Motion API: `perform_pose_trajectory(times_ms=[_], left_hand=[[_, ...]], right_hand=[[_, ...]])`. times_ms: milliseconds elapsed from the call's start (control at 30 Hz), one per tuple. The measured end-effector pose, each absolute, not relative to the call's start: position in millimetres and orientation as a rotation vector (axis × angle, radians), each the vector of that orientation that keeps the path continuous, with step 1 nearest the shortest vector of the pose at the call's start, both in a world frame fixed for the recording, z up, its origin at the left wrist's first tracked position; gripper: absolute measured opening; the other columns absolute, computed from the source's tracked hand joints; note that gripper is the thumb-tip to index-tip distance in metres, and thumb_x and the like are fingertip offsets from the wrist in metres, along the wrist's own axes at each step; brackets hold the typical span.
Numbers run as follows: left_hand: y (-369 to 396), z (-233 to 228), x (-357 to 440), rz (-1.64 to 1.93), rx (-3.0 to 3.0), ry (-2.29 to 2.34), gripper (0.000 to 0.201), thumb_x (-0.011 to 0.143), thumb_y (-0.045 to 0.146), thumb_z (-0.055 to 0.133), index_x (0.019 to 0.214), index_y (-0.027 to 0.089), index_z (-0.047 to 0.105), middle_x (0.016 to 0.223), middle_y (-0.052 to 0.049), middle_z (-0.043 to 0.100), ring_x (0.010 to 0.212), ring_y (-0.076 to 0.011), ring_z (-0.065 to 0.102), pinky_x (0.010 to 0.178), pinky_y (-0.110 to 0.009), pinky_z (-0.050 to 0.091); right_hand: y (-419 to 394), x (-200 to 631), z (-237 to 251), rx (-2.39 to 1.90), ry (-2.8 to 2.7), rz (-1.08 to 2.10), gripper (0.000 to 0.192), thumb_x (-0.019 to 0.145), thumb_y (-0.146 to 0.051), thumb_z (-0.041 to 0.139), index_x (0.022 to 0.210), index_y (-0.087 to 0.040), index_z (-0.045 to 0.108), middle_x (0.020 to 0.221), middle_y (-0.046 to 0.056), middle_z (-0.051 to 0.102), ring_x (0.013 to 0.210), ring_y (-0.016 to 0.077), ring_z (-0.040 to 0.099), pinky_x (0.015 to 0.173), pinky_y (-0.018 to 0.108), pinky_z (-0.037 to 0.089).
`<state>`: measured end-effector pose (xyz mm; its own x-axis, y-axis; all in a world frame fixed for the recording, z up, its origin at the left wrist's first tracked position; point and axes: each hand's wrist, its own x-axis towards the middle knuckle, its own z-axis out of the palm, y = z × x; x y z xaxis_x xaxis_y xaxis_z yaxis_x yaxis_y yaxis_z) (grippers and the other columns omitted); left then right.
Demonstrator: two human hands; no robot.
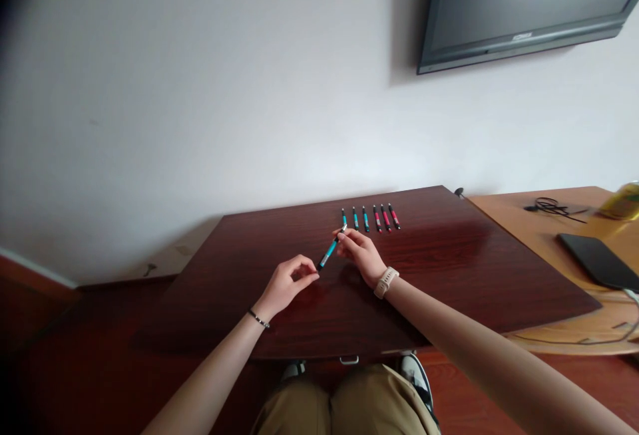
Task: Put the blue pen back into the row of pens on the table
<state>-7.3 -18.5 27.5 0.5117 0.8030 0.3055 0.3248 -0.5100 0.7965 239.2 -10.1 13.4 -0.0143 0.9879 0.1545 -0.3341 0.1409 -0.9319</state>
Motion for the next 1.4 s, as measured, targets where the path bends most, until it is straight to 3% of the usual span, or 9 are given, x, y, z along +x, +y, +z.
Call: perform_pose_trajectory(times_ms=[100,233,433,567,667,900,1200,1400], left_hand=[[-3.2,35.9,6.3,0.869,2.163,0.807,0.029,0.094,0.039,0.077,0.119,0.026,0.068,0.100,-0.002,0.075,0.087,-0.0179,0.072,0.082,-0.030,0.059],[36.4,46.9,23.2,0.803,2.387,0.742,0.052,0.095,0.038,0.076,0.145,0.032,0.061,0.113,-0.004,0.073,0.096,-0.0200,0.071,0.093,-0.034,0.058],[98.2,40.9,38.0,0.809,2.527,0.768,0.049,0.095,0.038,0.075,0.142,0.028,0.066,0.115,-0.007,0.074,0.102,-0.0253,0.072,0.096,-0.037,0.056],[118.9,25.1,41.1,0.809,2.556,0.823,0.046,0.095,0.040,0.074,0.138,0.028,0.069,0.120,-0.007,0.075,0.107,-0.0274,0.071,0.099,-0.039,0.056],[124.4,14.2,40.6,0.788,2.616,0.851,0.042,0.094,0.039,0.075,0.135,0.028,0.071,0.119,-0.007,0.075,0.107,-0.0277,0.071,0.101,-0.039,0.055],[127.6,4.7,40.5,0.779,2.745,0.853,0.026,0.096,0.032,0.070,0.121,0.027,0.077,0.115,-0.009,0.072,0.110,-0.0283,0.065,0.106,-0.043,0.053],[128.5,0.6,40.1,0.797,2.744,0.875,0.029,0.096,0.031,0.072,0.124,0.028,0.077,0.121,-0.009,0.069,0.115,-0.0283,0.063,0.109,-0.043,0.052],[132.9,-1.3,38.9,0.796,2.719,0.890,0.032,0.098,0.030,0.068,0.130,0.027,0.074,0.129,-0.008,0.073,0.120,-0.0289,0.064,0.112,-0.045,0.049]], right_hand=[[17.2,240.5,26.9,-0.836,-1.135,1.267,0.044,0.085,-0.059,0.080,0.109,-0.022,0.077,0.096,0.005,0.073,0.070,0.0142,0.056,0.063,0.029,0.046],[62.1,241.8,36.9,-0.866,-1.284,1.189,0.050,0.087,-0.060,0.075,0.117,-0.021,0.074,0.096,0.006,0.076,0.070,0.0161,0.060,0.066,0.031,0.048],[100.8,252.3,20.3,-1.011,-1.461,0.812,0.059,0.092,-0.046,0.073,0.144,-0.025,0.056,0.109,0.010,0.079,0.093,0.0269,0.072,0.082,0.040,0.056],[100.7,262.9,5.5,-1.213,-1.740,0.306,0.040,0.104,-0.033,0.053,0.142,-0.026,0.062,0.124,0.011,0.075,0.110,0.0296,0.068,0.099,0.045,0.050],[98.4,264.3,-0.3,-1.314,-1.929,0.090,0.036,0.107,-0.026,0.046,0.132,-0.027,0.072,0.123,0.010,0.076,0.117,0.0293,0.065,0.106,0.046,0.043],[95.9,256.1,-3.0,-1.299,-2.129,-0.004,0.045,0.100,-0.013,0.050,0.132,-0.032,0.075,0.117,0.007,0.078,0.118,0.0280,0.060,0.117,0.049,0.031],[96.1,255.2,-7.2,-1.301,-2.208,-0.027,0.038,0.099,-0.014,0.053,0.126,-0.029,0.076,0.121,0.007,0.077,0.127,0.0299,0.056,0.122,0.053,0.026],[96.4,254.9,-9.9,-1.322,-2.199,-0.040,0.034,0.103,-0.022,0.053,0.132,-0.025,0.071,0.126,0.011,0.074,0.126,0.0294,0.057,0.122,0.052,0.026]])
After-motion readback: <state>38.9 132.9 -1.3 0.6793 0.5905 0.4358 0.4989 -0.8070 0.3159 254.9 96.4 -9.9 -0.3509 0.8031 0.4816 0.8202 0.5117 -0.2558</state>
